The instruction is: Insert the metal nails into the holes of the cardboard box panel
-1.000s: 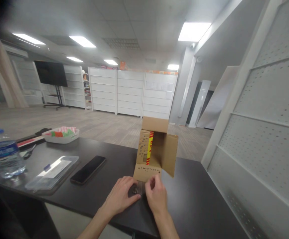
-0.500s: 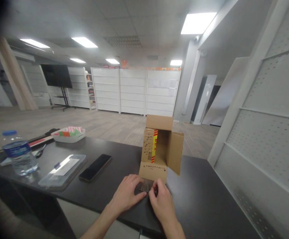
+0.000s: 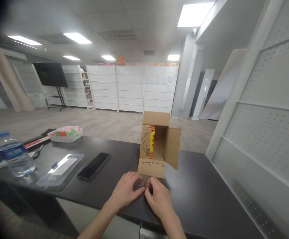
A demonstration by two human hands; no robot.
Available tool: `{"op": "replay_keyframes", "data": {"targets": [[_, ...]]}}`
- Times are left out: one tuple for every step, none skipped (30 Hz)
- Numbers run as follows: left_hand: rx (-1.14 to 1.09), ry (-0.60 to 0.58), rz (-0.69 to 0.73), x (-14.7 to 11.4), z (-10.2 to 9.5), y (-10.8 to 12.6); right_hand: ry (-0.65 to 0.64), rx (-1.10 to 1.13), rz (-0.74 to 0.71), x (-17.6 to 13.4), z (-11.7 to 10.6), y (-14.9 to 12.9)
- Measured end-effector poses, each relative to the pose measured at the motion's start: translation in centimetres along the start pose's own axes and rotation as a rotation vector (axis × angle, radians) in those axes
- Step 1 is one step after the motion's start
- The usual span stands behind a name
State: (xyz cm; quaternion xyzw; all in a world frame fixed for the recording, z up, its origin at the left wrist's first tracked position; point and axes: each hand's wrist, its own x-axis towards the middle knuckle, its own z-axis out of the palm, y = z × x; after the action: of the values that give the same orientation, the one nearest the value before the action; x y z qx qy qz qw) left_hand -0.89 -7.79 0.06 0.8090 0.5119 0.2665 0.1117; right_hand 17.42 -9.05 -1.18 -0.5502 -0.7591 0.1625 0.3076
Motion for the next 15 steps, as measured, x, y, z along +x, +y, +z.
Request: {"op": "replay_keyframes", "data": {"targets": [[-0.003, 0.000, -0.002, 0.01, -0.03, 0.01, -0.005, 0.000, -0.006, 0.00, -0.05, -0.05], [-0.006, 0.000, -0.004, 0.03, -0.07, 0.02, -0.009, -0.001, -0.013, -0.01, -0.08, -0.09], [-0.008, 0.000, -0.004, 0.04, -0.10, 0.02, -0.012, -0.003, -0.018, -0.02, -0.11, -0.11], [-0.010, -0.001, -0.003, 0.05, -0.13, 0.03, -0.014, -0.005, -0.021, -0.04, -0.14, -0.13], [-0.011, -0.002, 0.000, 0.05, -0.15, 0.03, -0.016, -0.008, -0.023, -0.07, -0.16, -0.14], [-0.010, -0.003, 0.003, 0.05, -0.17, 0.03, -0.016, -0.011, -0.024, -0.10, -0.17, -0.15], [-0.009, -0.003, 0.007, 0.05, -0.17, 0.02, -0.016, -0.014, -0.025, -0.13, -0.18, -0.16], [-0.008, -0.002, 0.010, 0.04, -0.17, 0.01, -0.017, -0.016, -0.026, -0.15, -0.18, -0.16], [-0.007, 0.001, 0.013, 0.03, -0.16, 0.01, -0.017, -0.018, -0.028, -0.16, -0.18, -0.17], [-0.007, 0.004, 0.015, 0.02, -0.14, 0.00, -0.018, -0.019, -0.030, -0.17, -0.18, -0.18], [-0.008, 0.007, 0.017, 0.01, -0.13, 0.00, -0.019, -0.021, -0.031, -0.16, -0.19, -0.20], [-0.009, 0.009, 0.017, -0.01, -0.11, 0.00, -0.020, -0.023, -0.032, -0.15, -0.20, -0.23], [-0.011, 0.009, 0.017, -0.03, -0.10, 0.00, -0.022, -0.025, -0.032, -0.14, -0.22, -0.26], [-0.011, 0.010, 0.016, -0.05, -0.08, 0.00, -0.022, -0.026, -0.031, -0.12, -0.25, -0.30], [-0.011, 0.009, 0.016, -0.07, -0.07, 0.01, -0.022, -0.027, -0.029, -0.11, -0.28, -0.35]]}}
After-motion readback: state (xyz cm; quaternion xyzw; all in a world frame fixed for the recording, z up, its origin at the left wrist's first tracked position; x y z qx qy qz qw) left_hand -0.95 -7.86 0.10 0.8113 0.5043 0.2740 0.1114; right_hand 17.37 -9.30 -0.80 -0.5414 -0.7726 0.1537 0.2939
